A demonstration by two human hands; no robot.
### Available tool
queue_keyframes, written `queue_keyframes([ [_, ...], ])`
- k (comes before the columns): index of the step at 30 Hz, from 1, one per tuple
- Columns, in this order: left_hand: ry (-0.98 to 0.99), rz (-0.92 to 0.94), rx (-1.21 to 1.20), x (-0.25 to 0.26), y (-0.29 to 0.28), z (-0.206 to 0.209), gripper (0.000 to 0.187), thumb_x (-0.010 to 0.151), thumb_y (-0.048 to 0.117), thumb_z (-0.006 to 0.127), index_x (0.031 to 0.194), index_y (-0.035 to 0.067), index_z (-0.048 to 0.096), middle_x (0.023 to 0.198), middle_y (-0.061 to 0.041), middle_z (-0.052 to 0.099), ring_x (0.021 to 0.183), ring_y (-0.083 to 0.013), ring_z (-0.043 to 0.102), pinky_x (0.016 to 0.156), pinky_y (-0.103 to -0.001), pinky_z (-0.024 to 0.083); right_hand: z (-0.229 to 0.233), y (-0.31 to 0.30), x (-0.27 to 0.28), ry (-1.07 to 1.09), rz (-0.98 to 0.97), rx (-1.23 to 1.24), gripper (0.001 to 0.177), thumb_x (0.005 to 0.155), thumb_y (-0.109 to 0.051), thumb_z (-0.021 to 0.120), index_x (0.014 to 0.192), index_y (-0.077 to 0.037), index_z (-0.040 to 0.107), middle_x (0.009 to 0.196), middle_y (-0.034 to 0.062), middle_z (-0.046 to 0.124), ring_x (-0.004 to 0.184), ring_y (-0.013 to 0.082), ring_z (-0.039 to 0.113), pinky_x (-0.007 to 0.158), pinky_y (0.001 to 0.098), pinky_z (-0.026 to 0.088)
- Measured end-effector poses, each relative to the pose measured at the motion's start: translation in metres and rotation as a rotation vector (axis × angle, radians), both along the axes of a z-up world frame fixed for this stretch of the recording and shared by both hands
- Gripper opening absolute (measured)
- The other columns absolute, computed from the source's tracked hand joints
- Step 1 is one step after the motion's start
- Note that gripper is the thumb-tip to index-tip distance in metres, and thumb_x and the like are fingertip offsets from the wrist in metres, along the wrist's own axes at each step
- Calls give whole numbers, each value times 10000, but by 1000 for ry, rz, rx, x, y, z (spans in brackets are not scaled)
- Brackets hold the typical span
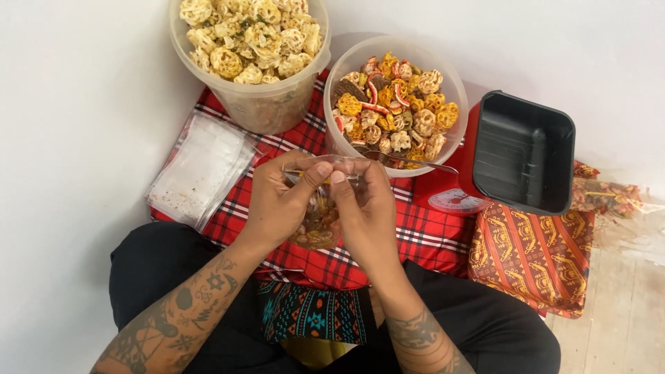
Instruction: Scooping snack food from a large bowl into small plastic bags using a spoon and hands.
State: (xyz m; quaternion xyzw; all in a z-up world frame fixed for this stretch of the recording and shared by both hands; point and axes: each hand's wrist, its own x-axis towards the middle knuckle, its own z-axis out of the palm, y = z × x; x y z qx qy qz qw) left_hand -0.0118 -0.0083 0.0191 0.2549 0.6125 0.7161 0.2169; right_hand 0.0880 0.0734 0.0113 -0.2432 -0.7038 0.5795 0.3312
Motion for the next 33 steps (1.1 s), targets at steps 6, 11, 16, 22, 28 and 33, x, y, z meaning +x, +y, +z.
queue_keyframes([
  [6, -4, 11, -26, -1, 1, -5, 168, 954, 130, 719, 828, 22, 747, 553, -91, 655, 539, -76, 598, 537, -211, 492, 10, 18, 8, -40, 91, -93, 157, 941, -30, 628, 1058, 56, 685, 853, 123, 619, 873, 197, 641, 707, 343, 571],
  [11, 5, 9, -9, -4, -1, -4, 165, 950, 130, 735, 823, 26, 748, 576, -112, 671, 499, -98, 613, 529, -244, 527, 8, 29, 10, -57, 87, -96, 108, 926, -39, 646, 987, 25, 708, 769, 123, 669, 779, 158, 677, 646, 305, 573],
  [16, 26, -10, -1, -3, -3, -6, 157, 952, 129, 728, 838, 25, 758, 542, -102, 656, 519, -80, 602, 527, -226, 511, 12, 21, 10, -78, 30, -40, 77, 914, -27, 658, 947, 23, 706, 723, 135, 676, 730, 155, 694, 607, 299, 570],
  [22, 19, 24, 19, -4, -5, 0, 134, 946, 120, 738, 844, 36, 760, 602, -96, 679, 511, -86, 622, 517, -237, 522, 4, 19, 7, -19, 3, -4, 56, 908, 6, 681, 932, 35, 723, 734, 129, 674, 751, 152, 667, 624, 302, 574],
  [28, 8, 13, 11, 4, -3, 5, 119, 935, 108, 732, 868, 16, 765, 612, -112, 684, 513, -91, 624, 500, -251, 526, -1, 19, 6, 28, 74, -125, 91, 872, 8, 721, 959, 34, 727, 766, 107, 654, 760, 127, 634, 630, 288, 572],
  [33, -19, -6, 20, 5, 1, -11, 156, 946, 137, 718, 862, 20, 777, 559, -118, 656, 476, -102, 599, 466, -231, 495, -4, 23, 11, 32, 22, -87, 69, 819, 57, 743, 886, 39, 735, 805, 135, 670, 831, 156, 640, 708, 304, 563],
])
